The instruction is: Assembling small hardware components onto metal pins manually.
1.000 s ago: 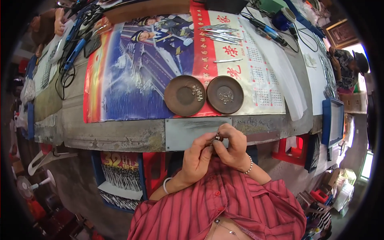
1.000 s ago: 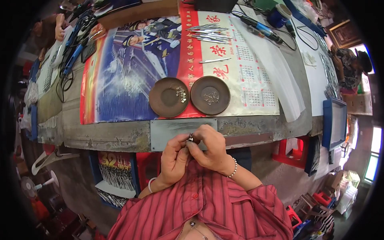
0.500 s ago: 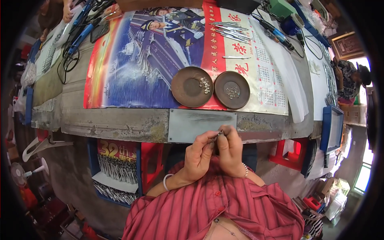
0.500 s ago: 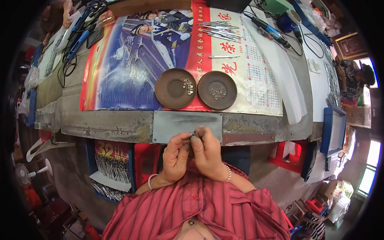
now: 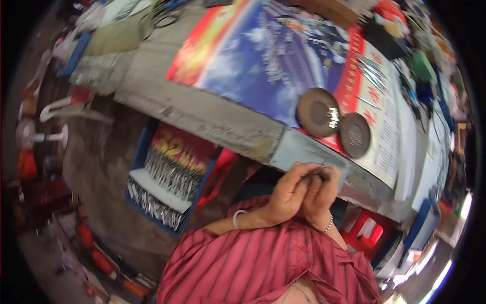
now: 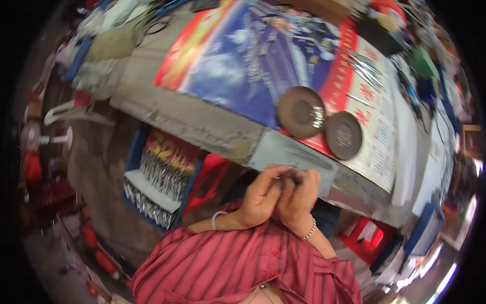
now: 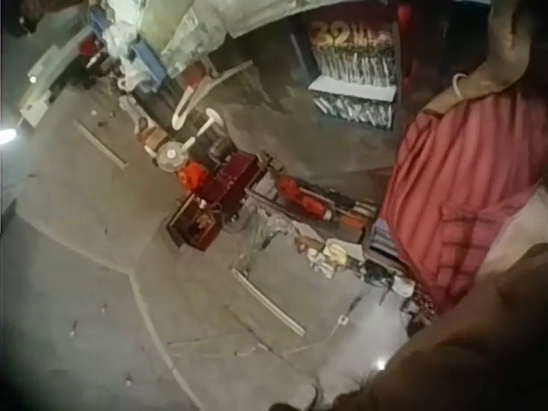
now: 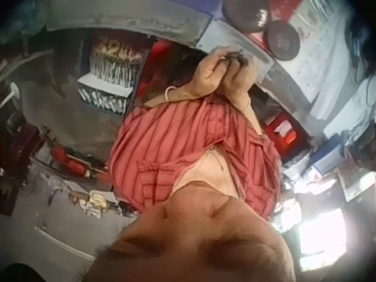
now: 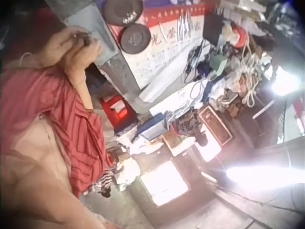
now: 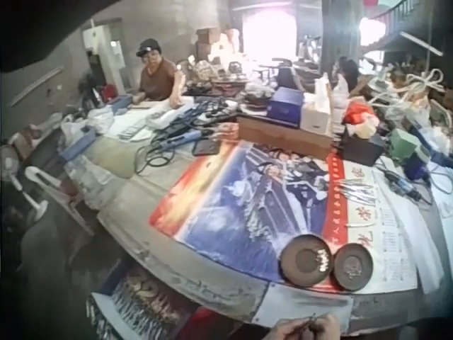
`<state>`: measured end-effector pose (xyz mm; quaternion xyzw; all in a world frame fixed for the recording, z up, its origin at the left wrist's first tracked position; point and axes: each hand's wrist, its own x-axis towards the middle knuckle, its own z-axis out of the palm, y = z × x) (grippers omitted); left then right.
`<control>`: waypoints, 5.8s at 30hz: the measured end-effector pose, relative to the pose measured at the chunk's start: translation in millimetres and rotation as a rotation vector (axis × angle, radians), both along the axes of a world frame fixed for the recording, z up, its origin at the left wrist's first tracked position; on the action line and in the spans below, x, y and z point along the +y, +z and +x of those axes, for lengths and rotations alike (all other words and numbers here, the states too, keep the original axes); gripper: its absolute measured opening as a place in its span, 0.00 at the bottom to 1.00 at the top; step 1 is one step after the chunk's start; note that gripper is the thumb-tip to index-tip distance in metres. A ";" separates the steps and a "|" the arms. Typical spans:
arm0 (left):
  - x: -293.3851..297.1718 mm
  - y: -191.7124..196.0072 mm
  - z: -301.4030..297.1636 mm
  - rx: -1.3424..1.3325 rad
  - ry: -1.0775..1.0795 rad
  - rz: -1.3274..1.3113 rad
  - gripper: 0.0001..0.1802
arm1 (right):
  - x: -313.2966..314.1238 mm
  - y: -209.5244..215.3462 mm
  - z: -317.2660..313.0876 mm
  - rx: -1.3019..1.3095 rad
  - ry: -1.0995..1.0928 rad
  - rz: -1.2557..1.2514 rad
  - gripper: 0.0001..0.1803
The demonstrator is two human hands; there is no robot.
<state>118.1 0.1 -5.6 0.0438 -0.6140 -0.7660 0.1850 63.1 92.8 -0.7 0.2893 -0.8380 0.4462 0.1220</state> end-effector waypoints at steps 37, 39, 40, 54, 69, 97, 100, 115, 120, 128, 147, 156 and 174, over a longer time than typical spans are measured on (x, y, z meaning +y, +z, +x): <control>-103.8 80.4 -120.7 -0.069 -0.162 -0.886 0.11 | 125.5 -4.7 -56.8 -0.301 -0.041 -0.023 0.04; -51.2 68.2 -194.0 0.063 -0.393 -0.840 0.10 | 143.5 -11.6 -49.2 -0.256 -0.174 -0.056 0.04; -23.3 55.9 -226.1 0.045 -0.458 -0.832 0.12 | 149.3 -14.9 -44.9 -0.232 -0.252 -0.088 0.04; -10.2 41.1 -282.8 -0.107 -0.474 -0.636 0.06 | 156.8 15.0 -97.0 -0.288 -0.191 -0.039 0.06; -28.9 26.4 -79.9 -0.396 -0.347 0.086 0.13 | 100.4 14.4 -189.6 -0.057 0.134 0.729 0.06; -9.2 49.8 -131.7 0.266 -0.406 -0.812 0.13 | 107.8 49.1 -133.9 -1.308 0.348 -0.646 0.05; -10.5 55.5 -132.5 0.407 -0.372 -0.917 0.14 | 106.2 51.7 -128.5 -1.261 0.451 -0.556 0.07; -27.0 53.2 -124.4 0.544 -0.376 -1.127 0.15 | 94.8 70.1 -131.6 -1.236 0.534 -0.197 0.10; -29.4 54.0 -122.4 0.543 -0.398 -1.133 0.15 | 92.8 75.3 -133.7 -1.268 0.542 -0.102 0.10; -34.7 61.2 -122.2 0.553 -0.413 -1.189 0.13 | 87.6 88.0 -141.9 -1.212 0.583 -0.002 0.10; -43.6 64.8 -120.3 0.578 -0.397 -1.229 0.11 | 70.6 98.9 -155.5 -0.900 0.755 0.204 0.10; -50.1 62.0 -114.8 0.547 -0.433 -1.220 0.11 | 61.2 96.6 -156.2 -0.764 0.828 0.368 0.11; -61.4 44.5 -97.9 0.437 -0.438 -0.995 0.11 | 48.5 87.2 -133.9 -0.810 0.767 0.300 0.11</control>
